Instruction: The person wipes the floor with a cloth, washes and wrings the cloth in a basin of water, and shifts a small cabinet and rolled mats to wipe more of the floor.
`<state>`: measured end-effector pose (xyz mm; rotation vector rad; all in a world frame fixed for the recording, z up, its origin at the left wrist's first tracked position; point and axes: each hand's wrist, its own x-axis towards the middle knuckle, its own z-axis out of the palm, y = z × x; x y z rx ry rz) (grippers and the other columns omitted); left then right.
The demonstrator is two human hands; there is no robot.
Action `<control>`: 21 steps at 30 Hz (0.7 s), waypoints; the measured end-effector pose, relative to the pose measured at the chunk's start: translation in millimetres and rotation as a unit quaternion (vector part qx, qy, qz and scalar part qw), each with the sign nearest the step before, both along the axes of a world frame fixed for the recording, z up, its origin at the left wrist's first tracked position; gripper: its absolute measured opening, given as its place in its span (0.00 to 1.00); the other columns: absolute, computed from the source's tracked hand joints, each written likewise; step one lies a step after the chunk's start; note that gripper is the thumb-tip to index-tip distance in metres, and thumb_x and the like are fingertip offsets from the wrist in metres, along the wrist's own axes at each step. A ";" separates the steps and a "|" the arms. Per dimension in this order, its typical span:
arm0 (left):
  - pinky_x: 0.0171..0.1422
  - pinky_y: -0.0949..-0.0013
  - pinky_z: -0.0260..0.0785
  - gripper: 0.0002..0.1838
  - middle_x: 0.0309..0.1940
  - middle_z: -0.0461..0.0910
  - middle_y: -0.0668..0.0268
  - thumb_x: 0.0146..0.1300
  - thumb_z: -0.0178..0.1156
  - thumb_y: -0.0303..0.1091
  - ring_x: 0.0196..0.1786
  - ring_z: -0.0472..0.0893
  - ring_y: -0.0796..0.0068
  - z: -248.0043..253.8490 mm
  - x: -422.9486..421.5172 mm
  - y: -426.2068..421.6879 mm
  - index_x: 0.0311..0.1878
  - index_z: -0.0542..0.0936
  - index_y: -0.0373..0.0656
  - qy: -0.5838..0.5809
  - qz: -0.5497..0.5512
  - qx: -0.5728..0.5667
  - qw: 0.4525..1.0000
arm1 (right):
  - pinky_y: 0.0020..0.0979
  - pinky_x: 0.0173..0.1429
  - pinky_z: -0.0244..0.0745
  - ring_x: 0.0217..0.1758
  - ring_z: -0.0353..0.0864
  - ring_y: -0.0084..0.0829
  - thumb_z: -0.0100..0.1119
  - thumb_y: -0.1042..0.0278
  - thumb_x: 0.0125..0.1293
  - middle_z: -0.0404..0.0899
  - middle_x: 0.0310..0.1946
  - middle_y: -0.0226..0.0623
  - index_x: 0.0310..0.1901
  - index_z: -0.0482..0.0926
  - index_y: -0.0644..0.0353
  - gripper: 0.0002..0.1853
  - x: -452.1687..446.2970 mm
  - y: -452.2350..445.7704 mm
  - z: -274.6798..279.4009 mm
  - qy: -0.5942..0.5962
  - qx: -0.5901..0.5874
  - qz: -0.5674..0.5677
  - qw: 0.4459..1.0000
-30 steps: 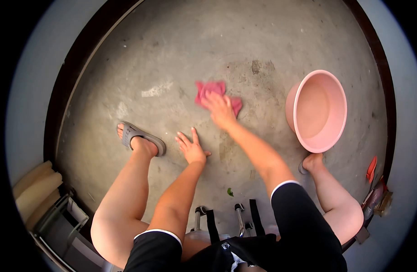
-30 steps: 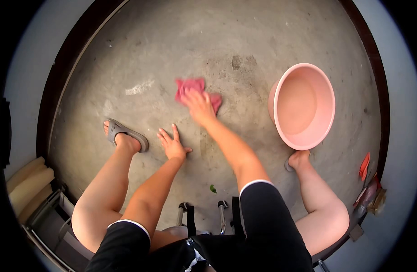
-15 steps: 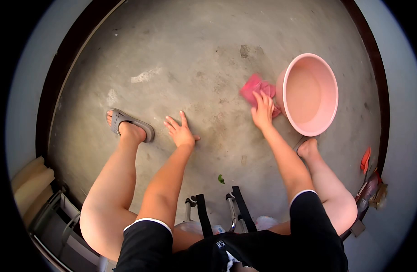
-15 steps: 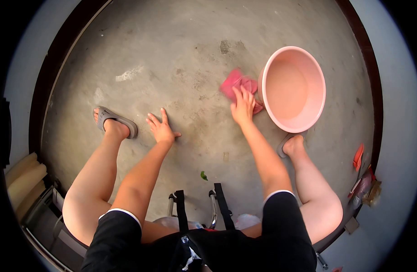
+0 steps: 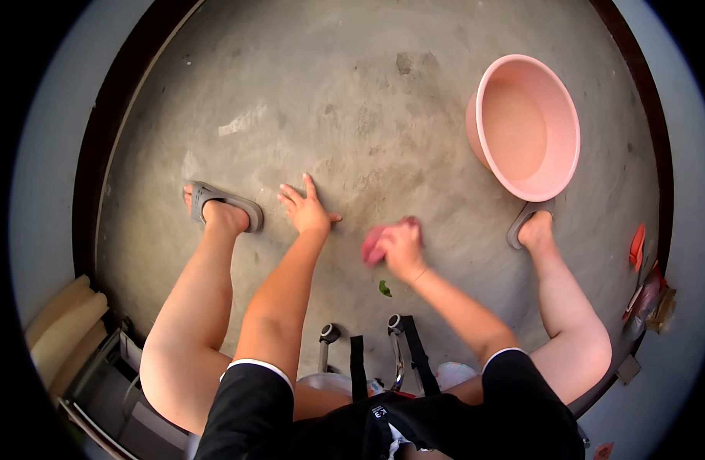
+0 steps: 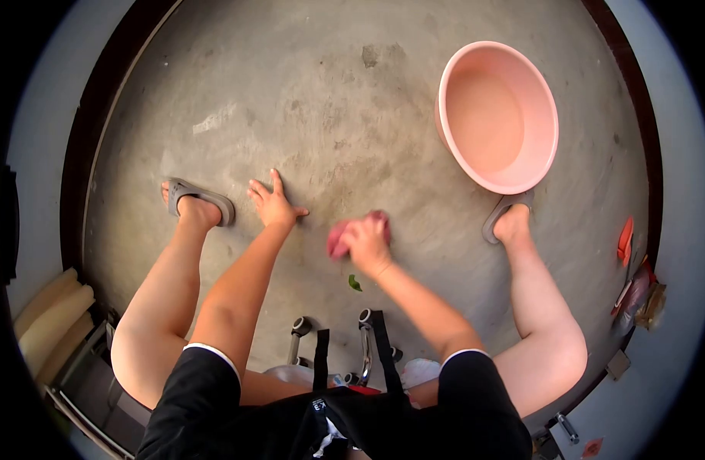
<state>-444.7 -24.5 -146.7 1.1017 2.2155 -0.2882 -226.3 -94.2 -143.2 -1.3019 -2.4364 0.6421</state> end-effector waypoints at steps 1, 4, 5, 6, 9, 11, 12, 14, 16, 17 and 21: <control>0.71 0.52 0.56 0.68 0.73 0.31 0.45 0.32 0.80 0.40 0.75 0.40 0.44 0.5 -0.6 -0.5 0.74 0.43 0.63 0.000 0.000 0.000 1.000 | 0.50 0.60 0.58 0.52 0.68 0.39 0.52 0.67 0.57 0.74 0.44 0.32 0.34 0.80 0.45 0.07 19.8 29.6 -0.7 -0.050 -0.025 -0.031 0.998; 0.72 0.52 0.55 0.68 0.73 0.31 0.45 0.32 0.80 0.38 0.75 0.39 0.44 1.9 0.0 1.0 0.74 0.43 0.63 -0.013 0.014 0.005 1.000 | 0.50 0.60 0.58 0.56 0.67 0.38 0.54 0.76 0.53 0.71 0.50 0.32 0.50 0.77 0.42 0.22 73.2 119.9 7.6 -0.219 0.009 -0.122 0.968; 0.72 0.52 0.55 0.68 0.73 0.31 0.45 0.32 0.80 0.38 0.75 0.39 0.44 3.4 0.7 1.4 0.74 0.43 0.63 -0.014 0.014 0.004 1.000 | 0.50 0.60 0.58 0.57 0.67 0.37 0.55 0.77 0.52 0.71 0.50 0.32 0.51 0.75 0.42 0.24 93.9 136.1 -0.9 -0.215 -0.003 -0.152 0.965; 0.72 0.52 0.55 0.68 0.73 0.31 0.45 0.32 0.80 0.37 0.75 0.39 0.44 5.7 1.7 1.1 0.74 0.44 0.63 -0.016 0.019 0.007 1.000 | 0.48 0.59 0.59 0.57 0.67 0.36 0.57 0.77 0.51 0.70 0.50 0.32 0.52 0.75 0.41 0.25 102.2 140.9 -1.6 -0.191 -0.025 -0.182 0.964; 0.72 0.53 0.55 0.68 0.73 0.31 0.46 0.30 0.81 0.37 0.75 0.39 0.45 -1.2 -0.8 1.7 0.74 0.45 0.62 -0.011 0.019 0.023 0.999 | 0.47 0.58 0.58 0.56 0.67 0.37 0.60 0.75 0.49 0.70 0.49 0.33 0.51 0.75 0.42 0.25 71.9 96.6 -26.0 -0.185 0.022 -0.273 0.944; 0.72 0.55 0.55 0.69 0.73 0.32 0.46 0.29 0.81 0.38 0.75 0.39 0.45 -3.6 0.6 2.6 0.74 0.45 0.61 -0.007 0.015 0.034 0.999 | 0.46 0.58 0.58 0.55 0.66 0.39 0.63 0.73 0.49 0.70 0.50 0.32 0.50 0.75 0.40 0.24 36.5 27.7 -32.3 -0.199 0.032 -0.271 0.941; 0.73 0.56 0.55 0.69 0.74 0.32 0.46 0.29 0.81 0.38 0.75 0.39 0.45 -0.4 1.2 4.2 0.74 0.45 0.61 -0.009 0.023 0.025 0.999 | 0.48 0.58 0.57 0.54 0.67 0.39 0.61 0.71 0.52 0.71 0.49 0.31 0.48 0.76 0.40 0.20 18.8 -13.2 -40.3 -0.201 0.015 -0.263 0.943; 0.73 0.57 0.54 0.69 0.74 0.32 0.46 0.29 0.81 0.38 0.75 0.39 0.46 1.4 1.2 6.0 0.74 0.45 0.61 -0.009 0.027 0.021 0.999 | 0.49 0.55 0.58 0.52 0.69 0.37 0.56 0.66 0.57 0.72 0.45 0.28 0.39 0.81 0.41 0.09 -16.2 -85.7 -51.3 -0.155 0.033 -0.239 0.958; 0.74 0.57 0.52 0.68 0.74 0.32 0.46 0.29 0.81 0.40 0.75 0.39 0.46 1.2 1.2 1.0 0.74 0.46 0.62 -0.011 0.029 0.043 0.999 | 0.47 0.54 0.59 0.50 0.70 0.35 0.56 0.67 0.55 0.73 0.41 0.27 0.35 0.82 0.42 0.08 -31.4 -119.9 -38.0 -0.085 -0.060 -0.151 0.983; 0.74 0.57 0.52 0.68 0.74 0.32 0.46 0.29 0.81 0.40 0.75 0.39 0.46 0.6 1.9 -0.4 0.74 0.46 0.62 -0.013 0.025 0.048 0.998 | 0.46 0.54 0.59 0.50 0.70 0.36 0.56 0.67 0.55 0.73 0.41 0.28 0.35 0.82 0.42 0.08 -28.7 -119.1 -36.6 -0.031 -0.065 -0.143 0.987; 0.75 0.57 0.48 0.57 0.74 0.36 0.46 0.38 0.78 0.40 0.76 0.40 0.48 -10.3 -3.4 -22.9 0.72 0.54 0.55 -0.047 0.000 0.151 0.987 | 0.46 0.52 0.63 0.51 0.69 0.42 0.55 0.69 0.55 0.74 0.42 0.34 0.36 0.81 0.44 0.09 18.0 -43.5 -12.2 -0.027 0.039 -0.174 0.984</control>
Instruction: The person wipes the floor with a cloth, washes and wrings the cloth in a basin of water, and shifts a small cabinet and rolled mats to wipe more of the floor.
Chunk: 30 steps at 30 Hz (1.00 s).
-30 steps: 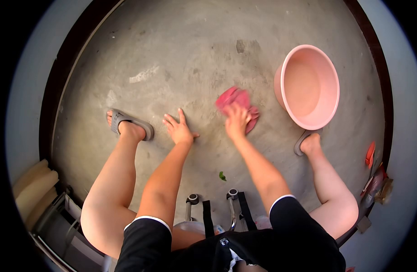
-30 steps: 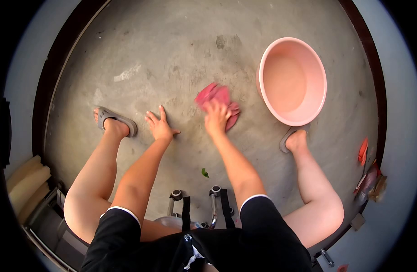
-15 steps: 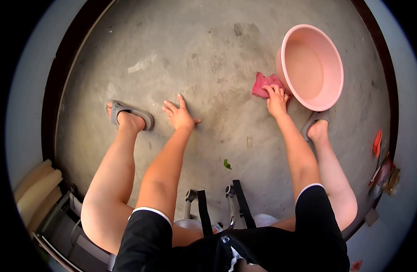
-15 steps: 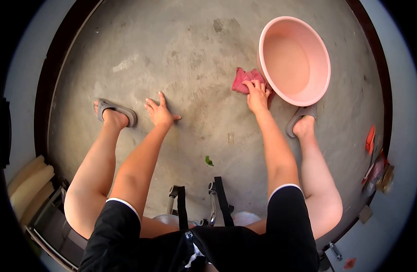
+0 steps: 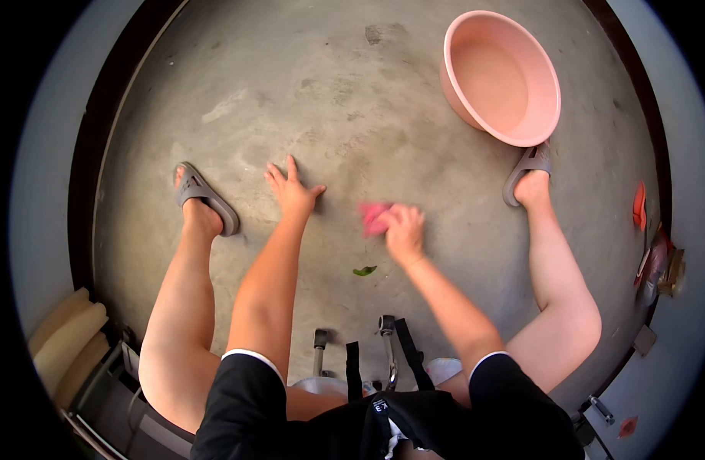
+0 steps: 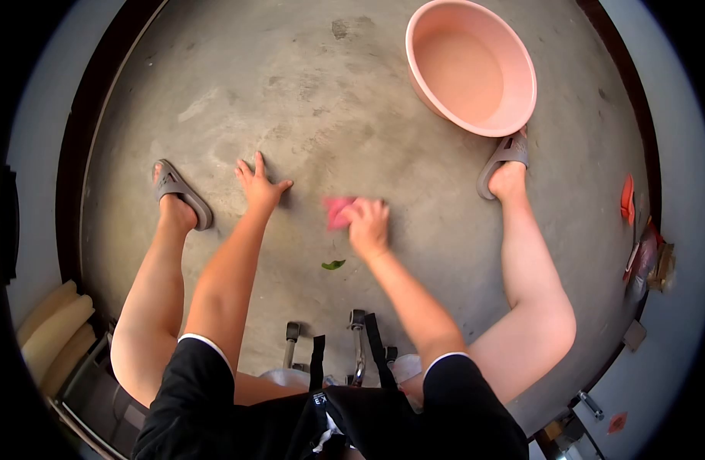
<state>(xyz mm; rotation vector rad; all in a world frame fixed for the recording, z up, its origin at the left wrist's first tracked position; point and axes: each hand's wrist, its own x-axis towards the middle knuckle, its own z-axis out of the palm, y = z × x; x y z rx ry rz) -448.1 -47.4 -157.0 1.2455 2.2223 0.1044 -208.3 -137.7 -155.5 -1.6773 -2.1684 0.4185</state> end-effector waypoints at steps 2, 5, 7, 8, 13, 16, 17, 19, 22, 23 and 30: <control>0.75 0.57 0.47 0.52 0.73 0.38 0.46 0.42 0.76 0.38 0.76 0.41 0.49 -8.2 5.7 -21.9 0.71 0.58 0.51 -0.016 -0.014 0.057 0.998 | 0.49 0.56 0.64 0.54 0.69 0.43 0.55 0.72 0.54 0.73 0.48 0.36 0.43 0.80 0.45 0.15 49.4 64.1 18.6 -0.103 -0.021 -0.074 0.992; 0.75 0.56 0.45 0.41 0.72 0.45 0.45 0.51 0.68 0.34 0.75 0.46 0.49 -20.2 19.6 -62.4 0.69 0.61 0.44 0.001 0.008 0.086 0.996 | 0.49 0.58 0.64 0.54 0.68 0.41 0.56 0.72 0.54 0.71 0.51 0.33 0.51 0.76 0.42 0.21 143.0 135.6 15.4 -0.185 -0.057 -0.108 0.975; 0.75 0.56 0.45 0.35 0.71 0.50 0.44 0.55 0.62 0.30 0.74 0.50 0.48 -27.1 25.9 -93.4 0.67 0.63 0.42 0.002 0.030 0.133 0.991 | 0.48 0.58 0.64 0.54 0.68 0.43 0.56 0.72 0.53 0.70 0.51 0.33 0.52 0.74 0.41 0.23 162.5 128.9 4.1 -0.191 -0.093 -0.121 0.970; 0.75 0.56 0.45 0.32 0.70 0.50 0.44 0.57 0.58 0.29 0.73 0.51 0.48 -27.2 30.0 -107.2 0.67 0.63 0.41 0.001 0.042 0.132 0.990 | 0.49 0.58 0.65 0.55 0.67 0.43 0.58 0.71 0.53 0.70 0.53 0.33 0.54 0.73 0.41 0.24 161.4 115.2 -1.8 -0.221 -0.084 -0.146 0.961; 0.75 0.55 0.46 0.32 0.71 0.50 0.47 0.59 0.56 0.31 0.74 0.50 0.49 -32.3 38.1 -153.9 0.68 0.61 0.43 0.035 0.084 0.073 0.993 | 0.54 0.62 0.61 0.54 0.67 0.45 0.63 0.67 0.48 0.70 0.50 0.34 0.54 0.74 0.41 0.27 62.7 -47.1 -37.6 -0.249 0.020 -0.189 0.950; 0.75 0.55 0.45 0.32 0.72 0.49 0.48 0.60 0.56 0.33 0.74 0.49 0.49 -34.2 34.4 -167.7 0.69 0.61 0.45 0.058 0.059 0.039 0.996 | 0.48 0.53 0.65 0.50 0.68 0.42 0.62 0.68 0.48 0.72 0.48 0.33 0.49 0.77 0.42 0.22 -8.1 -136.3 -31.5 -0.121 -0.096 -0.100 0.983; 0.75 0.55 0.45 0.32 0.72 0.50 0.48 0.60 0.56 0.34 0.74 0.49 0.49 -32.8 35.2 -165.4 0.69 0.61 0.45 0.049 0.055 0.042 0.996 | 0.48 0.53 0.65 0.50 0.69 0.42 0.61 0.69 0.48 0.72 0.47 0.34 0.47 0.78 0.43 0.21 -16.0 -144.9 -29.0 -0.039 -0.131 -0.048 0.989; 0.75 0.55 0.45 0.31 0.72 0.50 0.49 0.61 0.55 0.35 0.74 0.49 0.49 -33.0 30.4 -162.6 0.68 0.62 0.46 0.044 0.055 0.043 0.997 | 0.48 0.54 0.66 0.49 0.69 0.43 0.59 0.71 0.49 0.73 0.46 0.36 0.47 0.79 0.45 0.20 -27.2 -128.9 -26.5 0.048 -0.089 -0.066 0.993; 0.74 0.56 0.48 0.29 0.71 0.51 0.50 0.62 0.54 0.35 0.74 0.50 0.50 -35.7 27.2 -159.3 0.67 0.64 0.46 0.017 0.079 0.049 0.995 | 0.46 0.58 0.66 0.51 0.69 0.50 0.54 0.74 0.51 0.73 0.46 0.45 0.49 0.79 0.49 0.21 -27.7 -51.2 -11.5 0.136 0.010 -0.168 0.976; 0.74 0.56 0.48 0.29 0.71 0.51 0.50 0.62 0.54 0.35 0.74 0.50 0.50 -34.9 27.1 -161.6 0.67 0.64 0.46 0.019 0.088 0.049 0.995 | 0.47 0.59 0.65 0.53 0.69 0.51 0.54 0.73 0.52 0.72 0.48 0.46 0.51 0.78 0.48 0.22 -17.7 -15.7 -5.6 0.129 0.026 -0.194 0.972; 0.72 0.59 0.54 0.26 0.70 0.56 0.54 0.61 0.52 0.32 0.72 0.54 0.54 -30.9 29.6 -159.1 0.65 0.69 0.50 0.040 0.090 0.056 0.994 | 0.60 0.63 0.55 0.70 0.53 0.42 0.53 0.65 0.62 0.56 0.69 0.32 0.65 0.64 0.31 0.28 43.5 154.1 -30.6 -0.023 -0.186 -0.300 0.935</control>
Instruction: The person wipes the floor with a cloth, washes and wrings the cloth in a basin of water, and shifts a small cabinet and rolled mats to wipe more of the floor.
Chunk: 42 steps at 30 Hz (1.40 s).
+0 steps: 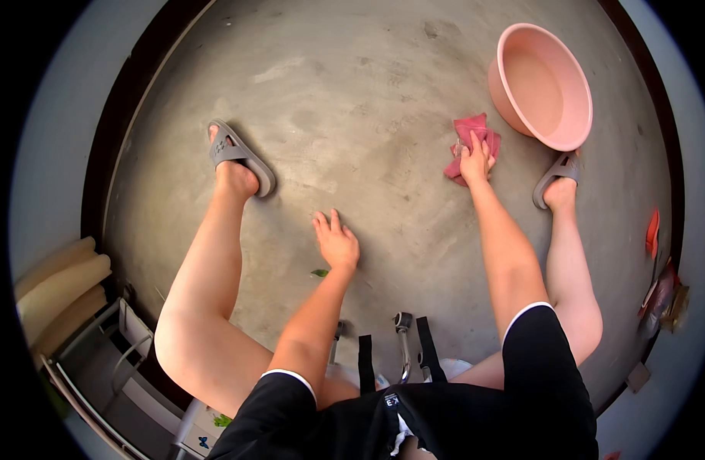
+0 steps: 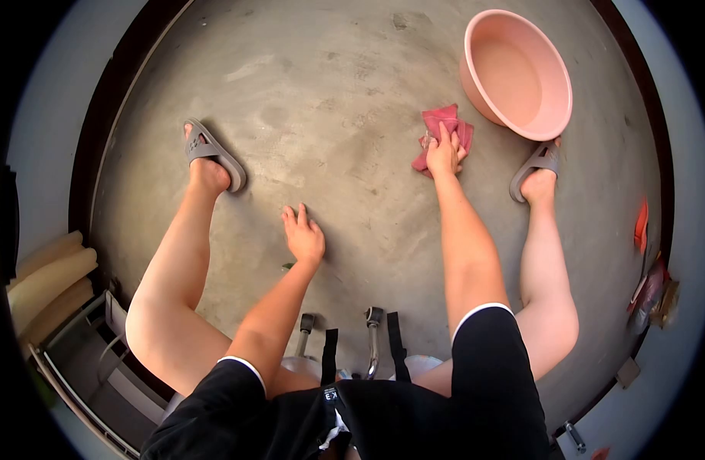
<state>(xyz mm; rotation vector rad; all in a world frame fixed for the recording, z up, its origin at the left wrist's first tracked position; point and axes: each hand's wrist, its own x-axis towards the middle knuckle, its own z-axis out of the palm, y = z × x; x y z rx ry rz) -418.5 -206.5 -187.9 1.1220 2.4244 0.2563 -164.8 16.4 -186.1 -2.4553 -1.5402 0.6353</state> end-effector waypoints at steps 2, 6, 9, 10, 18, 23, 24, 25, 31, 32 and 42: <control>0.71 0.59 0.55 0.25 0.70 0.57 0.54 0.61 0.52 0.32 0.72 0.56 0.54 -0.5 -0.3 1.7 0.64 0.69 0.49 0.005 0.005 0.003 1.000 | 0.58 0.63 0.55 0.70 0.54 0.43 0.54 0.65 0.61 0.56 0.69 0.31 0.65 0.64 0.32 0.29 -33.8 -10.2 -14.6 -0.042 0.023 0.022 0.999; 0.69 0.58 0.57 0.22 0.67 0.61 0.53 0.61 0.51 0.29 0.69 0.60 0.53 2.2 -8.3 6.1 0.61 0.71 0.44 -0.011 0.030 -0.002 0.999 | 0.51 0.66 0.54 0.67 0.58 0.40 0.54 0.67 0.60 0.61 0.67 0.29 0.61 0.70 0.36 0.26 -119.3 -120.5 -29.4 -0.057 0.075 0.315 0.944; 0.69 0.58 0.56 0.21 0.64 0.64 0.52 0.61 0.51 0.28 0.67 0.62 0.52 -4.7 -25.9 15.5 0.59 0.72 0.41 -0.032 0.072 0.064 0.995 | 0.47 0.63 0.57 0.61 0.65 0.34 0.51 0.68 0.59 0.71 0.59 0.27 0.44 0.82 0.43 0.14 -138.6 -222.9 -26.5 0.076 0.100 0.483 0.867; 0.69 0.58 0.56 0.21 0.64 0.64 0.52 0.61 0.51 0.28 0.67 0.62 0.52 -8.2 -33.4 15.7 0.59 0.72 0.41 -0.033 0.074 0.063 0.995 | 0.44 0.62 0.59 0.59 0.67 0.34 0.52 0.69 0.59 0.73 0.56 0.27 0.41 0.83 0.46 0.12 -137.1 -244.4 -21.4 0.134 0.074 0.497 0.854; 0.73 0.55 0.50 0.24 0.68 0.60 0.52 0.62 0.50 0.31 0.71 0.56 0.49 -26.6 -54.1 14.7 0.63 0.70 0.43 0.068 0.115 0.065 0.989 | 0.45 0.64 0.59 0.58 0.69 0.47 0.45 0.80 0.55 0.74 0.52 0.44 0.52 0.77 0.57 0.22 -83.0 -79.3 -2.1 0.093 0.248 0.168 0.949; 0.73 0.54 0.49 0.23 0.69 0.60 0.54 0.62 0.49 0.33 0.72 0.56 0.52 -33.4 -57.3 19.1 0.62 0.71 0.44 0.046 0.143 0.060 0.987 | 0.42 0.66 0.59 0.59 0.69 0.42 0.51 0.77 0.55 0.73 0.55 0.38 0.55 0.76 0.52 0.23 -87.1 44.9 -45.4 0.114 0.230 0.048 0.965; 0.73 0.51 0.49 0.23 0.69 0.59 0.54 0.62 0.49 0.33 0.72 0.56 0.53 -35.8 -58.3 17.6 0.62 0.71 0.44 0.029 0.150 0.068 0.986 | 0.40 0.65 0.60 0.60 0.69 0.40 0.52 0.77 0.55 0.74 0.55 0.33 0.54 0.77 0.51 0.23 -121.3 28.3 -25.8 0.087 0.190 0.098 0.973; 0.73 0.51 0.49 0.23 0.69 0.59 0.54 0.62 0.49 0.33 0.72 0.56 0.53 -36.7 -59.6 17.4 0.62 0.71 0.44 0.030 0.151 0.066 0.986 | 0.42 0.64 0.60 0.61 0.67 0.39 0.52 0.77 0.55 0.73 0.56 0.29 0.52 0.77 0.50 0.22 -153.4 7.0 -21.2 0.053 0.172 0.159 0.971; 0.71 0.61 0.56 0.21 0.65 0.66 0.57 0.61 0.48 0.33 0.70 0.62 0.55 -34.7 -65.7 20.2 0.57 0.76 0.41 -0.011 0.215 0.114 0.970 | 0.44 0.56 0.58 0.54 0.68 0.32 0.52 0.69 0.55 0.75 0.49 0.23 0.42 0.81 0.45 0.13 -204.0 -196.3 -20.1 0.070 0.061 0.609 0.788; 0.70 0.63 0.58 0.20 0.64 0.68 0.58 0.61 0.47 0.33 0.69 0.64 0.57 -33.9 -66.3 20.5 0.56 0.77 0.42 -0.009 0.229 0.125 0.965 | 0.42 0.55 0.59 0.54 0.69 0.32 0.53 0.70 0.54 0.76 0.48 0.25 0.40 0.81 0.47 0.13 -192.9 -214.8 -13.7 0.142 -0.007 0.621 0.771; 0.67 0.65 0.62 0.21 0.62 0.71 0.61 0.58 0.48 0.33 0.67 0.67 0.59 -39.1 -60.9 27.2 0.53 0.79 0.42 0.006 0.272 0.160 0.949 | 0.37 0.61 0.66 0.55 0.73 0.45 0.48 0.82 0.54 0.72 0.51 0.48 0.56 0.73 0.63 0.24 -145.1 -4.3 8.2 0.225 0.237 0.167 0.930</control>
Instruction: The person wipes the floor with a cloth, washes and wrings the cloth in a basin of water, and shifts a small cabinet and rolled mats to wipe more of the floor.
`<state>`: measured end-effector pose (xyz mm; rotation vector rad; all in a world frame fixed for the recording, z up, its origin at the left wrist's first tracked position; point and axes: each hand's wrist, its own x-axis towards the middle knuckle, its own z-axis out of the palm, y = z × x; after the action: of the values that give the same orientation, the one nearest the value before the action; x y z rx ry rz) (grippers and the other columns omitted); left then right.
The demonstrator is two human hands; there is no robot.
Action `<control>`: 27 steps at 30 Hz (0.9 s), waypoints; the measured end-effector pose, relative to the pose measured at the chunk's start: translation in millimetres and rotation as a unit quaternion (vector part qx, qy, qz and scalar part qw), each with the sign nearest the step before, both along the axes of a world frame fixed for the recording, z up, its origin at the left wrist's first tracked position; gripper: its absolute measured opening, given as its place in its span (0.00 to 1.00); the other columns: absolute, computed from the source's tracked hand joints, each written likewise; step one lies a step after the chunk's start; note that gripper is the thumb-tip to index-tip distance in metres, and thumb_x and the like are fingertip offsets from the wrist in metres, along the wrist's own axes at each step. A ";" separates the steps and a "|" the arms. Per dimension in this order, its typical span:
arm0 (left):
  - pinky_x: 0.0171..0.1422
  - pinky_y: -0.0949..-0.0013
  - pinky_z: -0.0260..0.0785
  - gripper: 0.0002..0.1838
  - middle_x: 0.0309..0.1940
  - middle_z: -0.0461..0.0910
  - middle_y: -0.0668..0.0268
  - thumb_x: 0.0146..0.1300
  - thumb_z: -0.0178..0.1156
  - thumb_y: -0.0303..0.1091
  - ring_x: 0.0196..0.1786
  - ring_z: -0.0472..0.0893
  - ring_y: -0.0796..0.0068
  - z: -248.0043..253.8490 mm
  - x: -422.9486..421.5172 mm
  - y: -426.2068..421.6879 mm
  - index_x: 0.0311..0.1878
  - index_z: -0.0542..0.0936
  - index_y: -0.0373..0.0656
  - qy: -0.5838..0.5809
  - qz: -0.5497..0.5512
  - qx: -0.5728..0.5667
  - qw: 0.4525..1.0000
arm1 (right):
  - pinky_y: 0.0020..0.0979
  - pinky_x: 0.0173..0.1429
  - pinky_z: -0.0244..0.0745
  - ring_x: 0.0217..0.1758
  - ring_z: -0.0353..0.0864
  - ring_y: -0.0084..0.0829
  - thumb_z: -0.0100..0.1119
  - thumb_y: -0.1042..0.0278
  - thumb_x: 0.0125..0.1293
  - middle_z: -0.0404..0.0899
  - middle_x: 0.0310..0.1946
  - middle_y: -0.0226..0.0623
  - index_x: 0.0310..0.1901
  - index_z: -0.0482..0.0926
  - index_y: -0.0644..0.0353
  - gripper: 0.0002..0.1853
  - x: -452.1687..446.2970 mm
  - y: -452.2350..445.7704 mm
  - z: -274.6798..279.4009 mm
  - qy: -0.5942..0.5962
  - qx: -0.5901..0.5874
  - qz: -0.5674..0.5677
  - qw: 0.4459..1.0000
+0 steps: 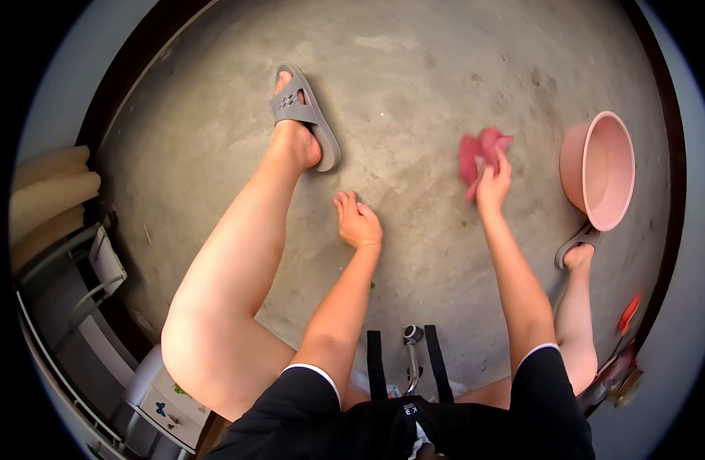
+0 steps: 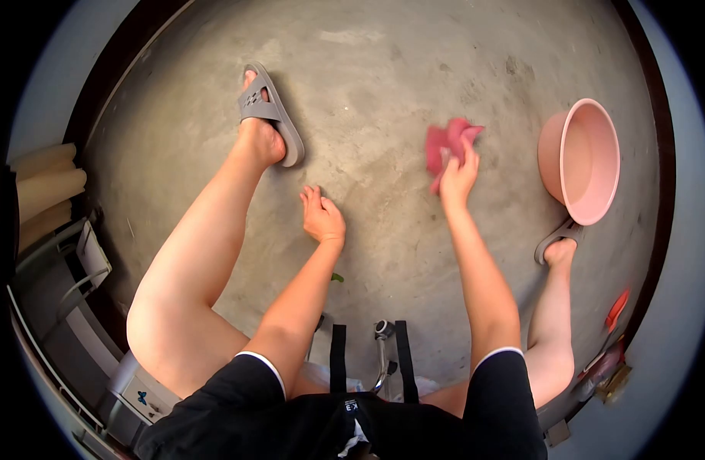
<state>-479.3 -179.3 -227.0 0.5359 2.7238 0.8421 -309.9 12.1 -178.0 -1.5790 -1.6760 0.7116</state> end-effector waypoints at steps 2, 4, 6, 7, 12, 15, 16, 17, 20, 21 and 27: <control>0.67 0.65 0.62 0.21 0.62 0.71 0.61 0.58 0.48 0.33 0.67 0.67 0.59 0.9 0.0 1.2 0.54 0.79 0.42 -0.002 0.002 0.000 1.000 | 0.39 0.63 0.64 0.57 0.71 0.45 0.49 0.81 0.54 0.71 0.53 0.48 0.57 0.71 0.62 0.25 -23.4 56.6 -30.0 -0.059 0.046 -0.039 0.996; 0.67 0.65 0.62 0.21 0.62 0.71 0.61 0.58 0.48 0.33 0.67 0.67 0.59 -0.6 0.2 -0.5 0.54 0.79 0.43 -0.009 0.010 0.009 1.000 | 0.40 0.65 0.63 0.59 0.68 0.46 0.50 0.80 0.54 0.70 0.55 0.50 0.57 0.72 0.57 0.26 -77.9 75.2 -51.8 -0.012 0.015 0.014 1.000; 0.66 0.65 0.63 0.20 0.61 0.72 0.61 0.60 0.48 0.34 0.67 0.67 0.60 -2.1 -0.1 -1.1 0.54 0.79 0.43 -0.003 0.012 0.010 1.000 | 0.40 0.63 0.63 0.58 0.69 0.44 0.51 0.80 0.54 0.72 0.56 0.42 0.56 0.74 0.49 0.26 -147.2 49.5 -42.8 -0.048 -0.098 0.069 0.992; 0.65 0.65 0.64 0.20 0.60 0.73 0.61 0.62 0.47 0.34 0.67 0.68 0.61 -3.0 -0.3 -2.6 0.55 0.78 0.44 0.000 0.017 0.013 1.000 | 0.41 0.61 0.63 0.56 0.70 0.40 0.53 0.79 0.54 0.75 0.54 0.31 0.54 0.76 0.43 0.25 -168.0 24.3 -40.7 -0.117 -0.012 0.161 0.980; 0.58 0.62 0.69 0.20 0.55 0.77 0.59 0.65 0.46 0.39 0.59 0.75 0.58 22.6 -10.5 1.9 0.56 0.77 0.45 -0.066 0.093 0.040 0.993 | 0.38 0.54 0.61 0.52 0.72 0.33 0.54 0.79 0.50 0.77 0.50 0.27 0.40 0.80 0.46 0.17 -165.2 -98.0 -42.4 -0.097 0.025 0.420 0.902; 0.53 0.62 0.71 0.20 0.51 0.79 0.57 0.66 0.45 0.41 0.51 0.80 0.57 32.5 -15.1 2.6 0.56 0.75 0.44 -0.119 0.121 0.023 0.985 | 0.38 0.52 0.60 0.50 0.72 0.33 0.56 0.77 0.49 0.77 0.45 0.27 0.37 0.79 0.49 0.13 -90.5 -149.0 -29.0 -0.128 -0.016 0.463 0.877; 0.53 0.61 0.71 0.20 0.51 0.79 0.57 0.66 0.45 0.41 0.51 0.80 0.57 22.7 -13.6 -0.3 0.56 0.75 0.44 -0.091 0.100 0.046 0.990 | 0.37 0.51 0.60 0.49 0.72 0.33 0.57 0.76 0.49 0.77 0.44 0.27 0.35 0.80 0.50 0.11 -58.8 -161.2 -26.9 -0.160 -0.019 0.493 0.855; 0.53 0.61 0.71 0.21 0.51 0.80 0.57 0.65 0.46 0.42 0.51 0.80 0.56 11.3 -10.7 -4.2 0.57 0.74 0.44 -0.064 0.078 0.071 0.992 | 0.37 0.51 0.61 0.48 0.72 0.34 0.56 0.77 0.49 0.77 0.43 0.28 0.35 0.80 0.51 0.11 -29.0 -172.2 -18.7 -0.170 -0.059 0.520 0.835; 0.56 0.59 0.69 0.22 0.56 0.75 0.54 0.65 0.46 0.39 0.55 0.77 0.55 0.7 -5.4 -8.8 0.60 0.72 0.43 -0.026 0.033 0.017 0.999 | 0.37 0.52 0.64 0.47 0.73 0.36 0.53 0.80 0.48 0.78 0.42 0.31 0.35 0.80 0.53 0.13 36.7 -172.2 -0.1 -0.146 -0.146 0.486 0.849; 0.58 0.59 0.68 0.22 0.59 0.73 0.52 0.65 0.45 0.38 0.57 0.76 0.54 2.1 -4.3 -7.4 0.61 0.71 0.43 -0.005 0.026 -0.014 1.000 | 0.38 0.53 0.66 0.47 0.74 0.38 0.51 0.82 0.48 0.78 0.41 0.34 0.35 0.80 0.55 0.14 53.0 -167.6 3.9 -0.104 -0.193 0.429 0.876; 0.71 0.58 0.54 0.25 0.67 0.61 0.49 0.63 0.49 0.37 0.71 0.57 0.50 10.8 -1.7 -9.0 0.61 0.69 0.35 -0.025 -0.080 -0.018 0.996 | 0.37 0.61 0.67 0.54 0.73 0.46 0.45 0.83 0.52 0.73 0.49 0.47 0.52 0.74 0.63 0.23 62.8 17.1 17.0 -0.026 0.004 0.095 0.995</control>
<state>-481.0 -188.2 -216.2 0.7041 2.6045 0.7555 -247.2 29.3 -161.0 -1.4563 -1.8836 0.7641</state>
